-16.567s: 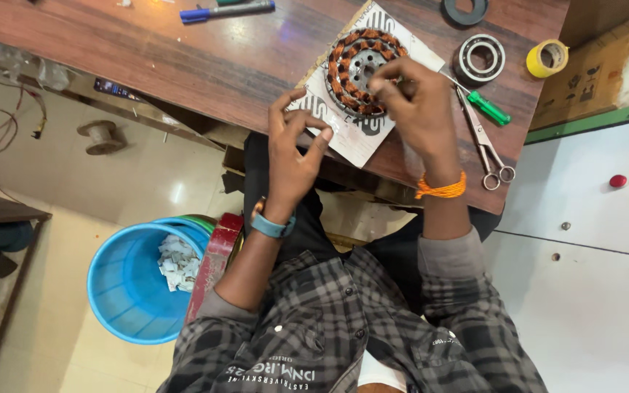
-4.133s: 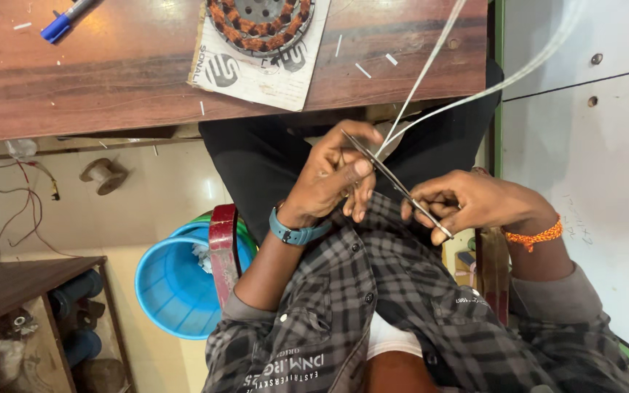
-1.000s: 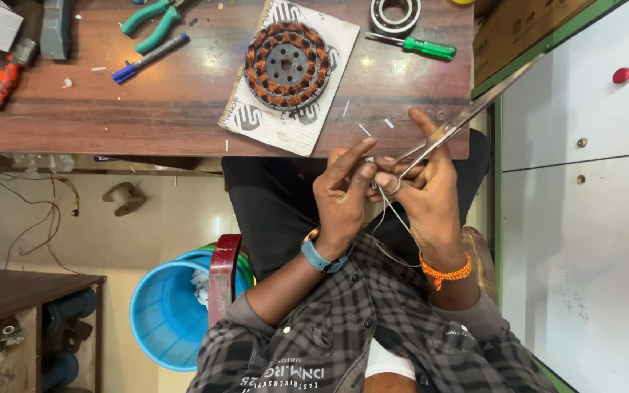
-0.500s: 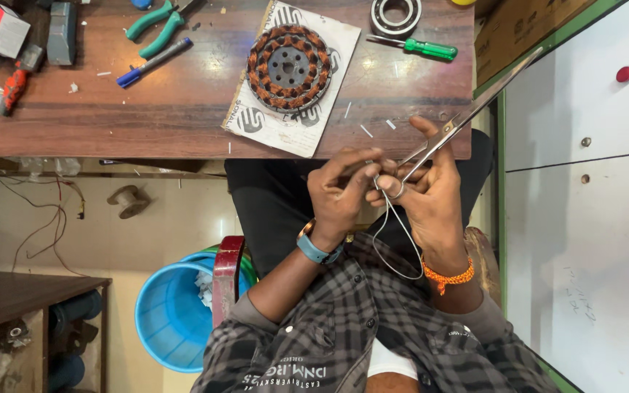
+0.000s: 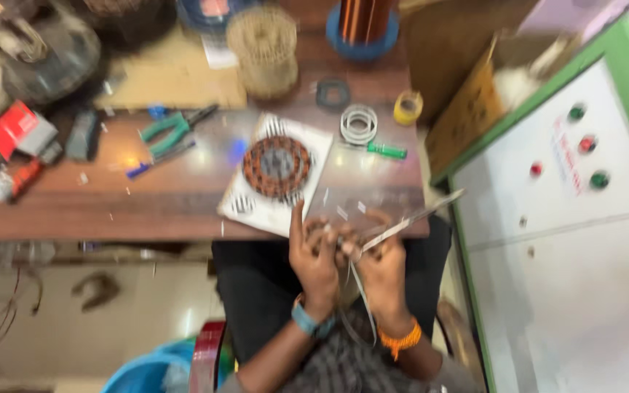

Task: The person works on an electric motor stator with copper windings on a workbench. They cut small white paper strips with scissors, fold and shape the strips by hand, and press the paper pieces into the gaps between the stator coils as slot insulation, repeating this for successive slots.

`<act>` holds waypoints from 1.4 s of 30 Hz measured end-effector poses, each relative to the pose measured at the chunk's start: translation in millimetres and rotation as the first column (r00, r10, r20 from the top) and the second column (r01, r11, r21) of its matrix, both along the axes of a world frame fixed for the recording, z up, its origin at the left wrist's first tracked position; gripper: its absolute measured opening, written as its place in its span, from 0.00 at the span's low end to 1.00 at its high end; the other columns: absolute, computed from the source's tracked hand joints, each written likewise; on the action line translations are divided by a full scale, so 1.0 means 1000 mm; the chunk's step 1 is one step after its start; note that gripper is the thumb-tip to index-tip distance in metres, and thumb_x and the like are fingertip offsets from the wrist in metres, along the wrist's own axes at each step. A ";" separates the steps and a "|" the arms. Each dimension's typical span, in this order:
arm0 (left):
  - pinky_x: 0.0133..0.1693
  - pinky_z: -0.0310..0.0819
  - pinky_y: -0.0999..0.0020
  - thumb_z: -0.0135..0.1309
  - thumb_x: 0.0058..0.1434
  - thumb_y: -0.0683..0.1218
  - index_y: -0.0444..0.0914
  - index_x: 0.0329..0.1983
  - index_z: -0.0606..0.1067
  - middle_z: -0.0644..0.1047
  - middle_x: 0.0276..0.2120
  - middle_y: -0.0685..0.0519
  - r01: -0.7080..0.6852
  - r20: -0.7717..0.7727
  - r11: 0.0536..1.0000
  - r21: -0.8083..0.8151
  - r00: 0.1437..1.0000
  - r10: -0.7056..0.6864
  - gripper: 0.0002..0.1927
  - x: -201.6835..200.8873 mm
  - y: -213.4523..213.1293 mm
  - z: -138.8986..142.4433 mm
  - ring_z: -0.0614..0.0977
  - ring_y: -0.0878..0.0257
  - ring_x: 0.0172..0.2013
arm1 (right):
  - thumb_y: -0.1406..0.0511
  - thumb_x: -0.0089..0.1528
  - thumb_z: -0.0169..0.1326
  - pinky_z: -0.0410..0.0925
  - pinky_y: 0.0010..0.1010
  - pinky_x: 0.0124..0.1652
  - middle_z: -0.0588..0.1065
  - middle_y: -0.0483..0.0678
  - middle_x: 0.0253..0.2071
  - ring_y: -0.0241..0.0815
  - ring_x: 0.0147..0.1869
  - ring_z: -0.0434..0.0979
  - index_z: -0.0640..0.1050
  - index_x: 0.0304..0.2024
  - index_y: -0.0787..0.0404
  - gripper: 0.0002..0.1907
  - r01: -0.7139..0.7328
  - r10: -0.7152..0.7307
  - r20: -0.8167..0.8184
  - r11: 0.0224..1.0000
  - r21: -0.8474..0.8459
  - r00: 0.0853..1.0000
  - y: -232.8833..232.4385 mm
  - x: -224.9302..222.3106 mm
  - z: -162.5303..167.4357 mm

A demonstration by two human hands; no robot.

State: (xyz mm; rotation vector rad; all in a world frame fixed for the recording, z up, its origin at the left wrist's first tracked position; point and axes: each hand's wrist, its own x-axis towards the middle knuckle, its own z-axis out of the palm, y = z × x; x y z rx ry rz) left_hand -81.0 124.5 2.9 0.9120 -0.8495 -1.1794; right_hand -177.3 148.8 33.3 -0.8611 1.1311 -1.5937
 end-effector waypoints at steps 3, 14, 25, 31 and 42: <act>0.41 0.78 0.72 0.56 0.67 0.37 0.33 0.68 0.65 0.75 0.45 0.49 0.055 -0.076 0.996 -0.067 0.995 -0.060 0.26 0.002 0.000 0.010 0.83 0.63 0.42 | 0.75 0.58 0.61 0.77 0.27 0.39 0.81 0.51 0.42 0.38 0.41 0.82 0.65 0.61 0.65 0.31 0.029 -0.030 -0.010 0.999 -0.043 1.000 0.000 -0.001 -0.007; 0.45 0.76 0.62 0.60 0.53 0.40 0.36 0.44 0.80 0.81 0.43 0.53 0.620 0.844 0.575 -0.534 0.430 0.321 0.14 0.069 -0.025 0.108 0.78 0.56 0.45 | 0.72 0.57 0.65 0.77 0.22 0.42 0.82 0.48 0.41 0.37 0.44 0.85 0.71 0.49 0.64 0.21 -0.101 -0.178 -0.701 0.936 -0.337 0.690 0.002 -0.053 -0.009; 0.32 0.74 0.59 0.58 0.59 0.36 0.36 0.41 0.79 0.78 0.31 0.44 0.425 0.877 0.767 -0.480 0.245 0.413 0.08 0.098 -0.052 0.085 0.78 0.53 0.31 | 0.73 0.69 0.56 0.77 0.31 0.47 0.78 0.50 0.41 0.41 0.48 0.82 0.69 0.53 0.64 0.12 0.121 -0.291 -0.345 0.891 -0.437 0.892 -0.029 -0.076 0.007; 0.34 0.76 0.70 0.59 0.69 0.45 0.33 0.43 0.82 0.82 0.34 0.51 -0.097 0.475 0.972 -0.212 0.859 0.190 0.09 0.217 -0.146 0.097 0.80 0.64 0.33 | 0.71 0.68 0.53 0.73 0.36 0.46 0.75 0.53 0.41 0.43 0.44 0.77 0.70 0.56 0.65 0.14 0.051 -0.006 -0.565 0.997 0.064 0.825 -0.030 -0.146 0.040; 0.37 0.75 0.76 0.61 0.64 0.42 0.31 0.40 0.82 0.82 0.31 0.55 0.160 0.382 0.985 -0.058 0.916 -0.126 0.08 0.232 -0.138 0.044 0.79 0.73 0.33 | 0.57 0.48 0.71 0.68 0.26 0.38 0.73 0.41 0.35 0.31 0.39 0.71 0.74 0.62 0.61 0.41 -0.725 0.917 -0.330 0.384 0.571 0.225 -0.113 0.065 0.038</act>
